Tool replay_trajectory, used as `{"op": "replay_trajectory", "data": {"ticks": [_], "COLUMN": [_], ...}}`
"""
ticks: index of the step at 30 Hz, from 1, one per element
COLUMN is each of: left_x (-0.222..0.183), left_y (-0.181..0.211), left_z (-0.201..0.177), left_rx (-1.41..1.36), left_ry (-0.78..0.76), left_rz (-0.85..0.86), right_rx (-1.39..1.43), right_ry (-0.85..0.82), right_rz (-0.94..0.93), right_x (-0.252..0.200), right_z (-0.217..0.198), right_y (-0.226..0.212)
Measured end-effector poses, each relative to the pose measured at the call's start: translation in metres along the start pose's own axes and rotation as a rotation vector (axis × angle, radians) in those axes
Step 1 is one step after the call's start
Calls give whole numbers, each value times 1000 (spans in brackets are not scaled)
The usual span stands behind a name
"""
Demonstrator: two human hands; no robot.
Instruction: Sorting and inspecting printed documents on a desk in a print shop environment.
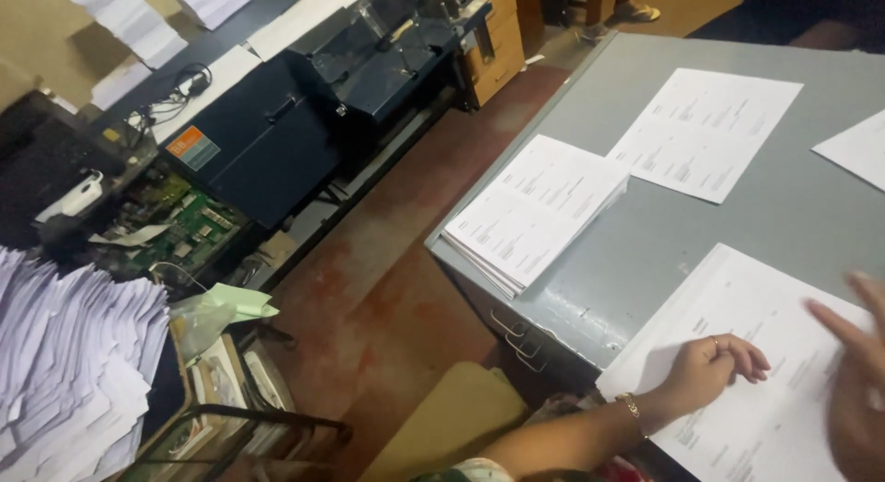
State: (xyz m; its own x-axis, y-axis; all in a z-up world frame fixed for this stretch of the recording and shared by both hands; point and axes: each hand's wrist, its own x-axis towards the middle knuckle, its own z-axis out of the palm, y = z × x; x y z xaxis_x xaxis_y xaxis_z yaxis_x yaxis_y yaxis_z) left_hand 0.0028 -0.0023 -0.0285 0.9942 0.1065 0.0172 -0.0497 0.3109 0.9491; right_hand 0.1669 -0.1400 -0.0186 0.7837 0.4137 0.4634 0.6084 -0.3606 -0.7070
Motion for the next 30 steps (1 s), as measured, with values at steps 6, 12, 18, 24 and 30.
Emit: {"op": "replay_trajectory", "data": {"ticks": [6,12,18,24,30], "left_x": [6,-13,-35,-65,-76], "left_y": [-31,37,213,300,299], "left_z": [-13,32,94,120,120], "left_rx": [210,856,1481,2022,2041], "left_ry": [121,584,1064,1469,1427], "left_rz": [-25,81,250,405,174], "right_rx": [-430,-446,-394,-379,-351], "right_ry": [200,195,291,283,214], "right_rz": [-600,-666,-717,-674,-616], "right_x": [13,25,17,6,-11], "right_z": [-75,-53,-51,-40,-38], "right_y": [-335,-371,-390,-386,-386]}}
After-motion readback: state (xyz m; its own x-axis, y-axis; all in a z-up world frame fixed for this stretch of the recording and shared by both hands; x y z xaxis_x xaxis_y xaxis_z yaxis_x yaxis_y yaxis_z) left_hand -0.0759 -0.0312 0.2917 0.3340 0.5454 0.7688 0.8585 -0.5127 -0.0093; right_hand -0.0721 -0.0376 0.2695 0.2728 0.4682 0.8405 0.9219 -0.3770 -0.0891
